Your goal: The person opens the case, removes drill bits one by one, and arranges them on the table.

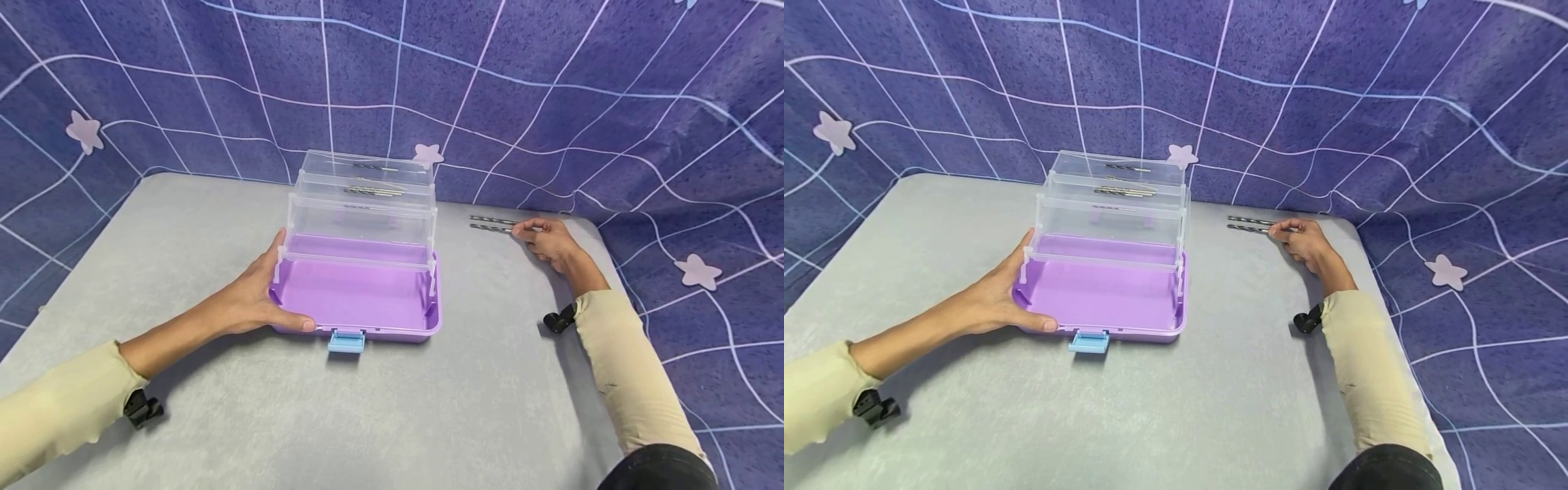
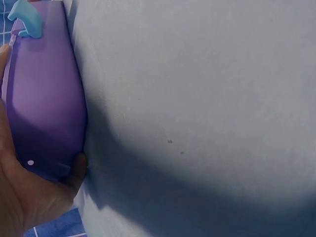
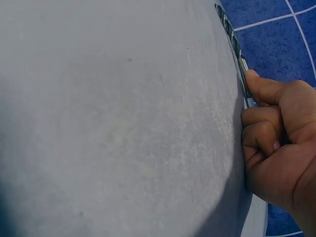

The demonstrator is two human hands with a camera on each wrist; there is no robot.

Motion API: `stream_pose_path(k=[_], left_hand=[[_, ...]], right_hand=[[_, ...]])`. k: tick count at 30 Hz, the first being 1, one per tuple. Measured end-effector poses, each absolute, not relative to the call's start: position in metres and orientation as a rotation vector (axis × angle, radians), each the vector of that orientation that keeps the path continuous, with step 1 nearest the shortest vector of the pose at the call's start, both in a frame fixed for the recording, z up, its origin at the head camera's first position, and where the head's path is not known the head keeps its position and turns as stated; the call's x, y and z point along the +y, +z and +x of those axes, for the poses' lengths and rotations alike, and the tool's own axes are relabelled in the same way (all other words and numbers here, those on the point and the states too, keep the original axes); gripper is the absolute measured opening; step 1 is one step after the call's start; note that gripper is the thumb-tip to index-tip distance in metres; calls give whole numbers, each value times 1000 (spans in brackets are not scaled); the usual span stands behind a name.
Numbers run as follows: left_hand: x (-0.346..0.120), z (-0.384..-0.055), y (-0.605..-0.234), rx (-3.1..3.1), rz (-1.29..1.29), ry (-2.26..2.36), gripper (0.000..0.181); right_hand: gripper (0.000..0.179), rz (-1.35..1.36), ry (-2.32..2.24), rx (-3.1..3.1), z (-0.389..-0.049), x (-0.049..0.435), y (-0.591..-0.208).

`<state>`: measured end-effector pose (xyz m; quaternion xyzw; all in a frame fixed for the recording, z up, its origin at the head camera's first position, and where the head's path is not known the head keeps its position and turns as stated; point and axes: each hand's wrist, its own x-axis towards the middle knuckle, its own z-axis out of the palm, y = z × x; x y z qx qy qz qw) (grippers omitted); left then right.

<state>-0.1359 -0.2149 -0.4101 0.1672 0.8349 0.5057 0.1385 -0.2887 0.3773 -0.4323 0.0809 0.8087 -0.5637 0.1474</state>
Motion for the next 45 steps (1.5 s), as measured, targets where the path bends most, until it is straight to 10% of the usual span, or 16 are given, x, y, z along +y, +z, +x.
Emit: stream_pose_path(k=[45], left_hand=[[-215, -136, -409, 2465, 491, 1417, 174]], right_hand=[[7, 271, -1804, 2286, -288, 359, -415]])
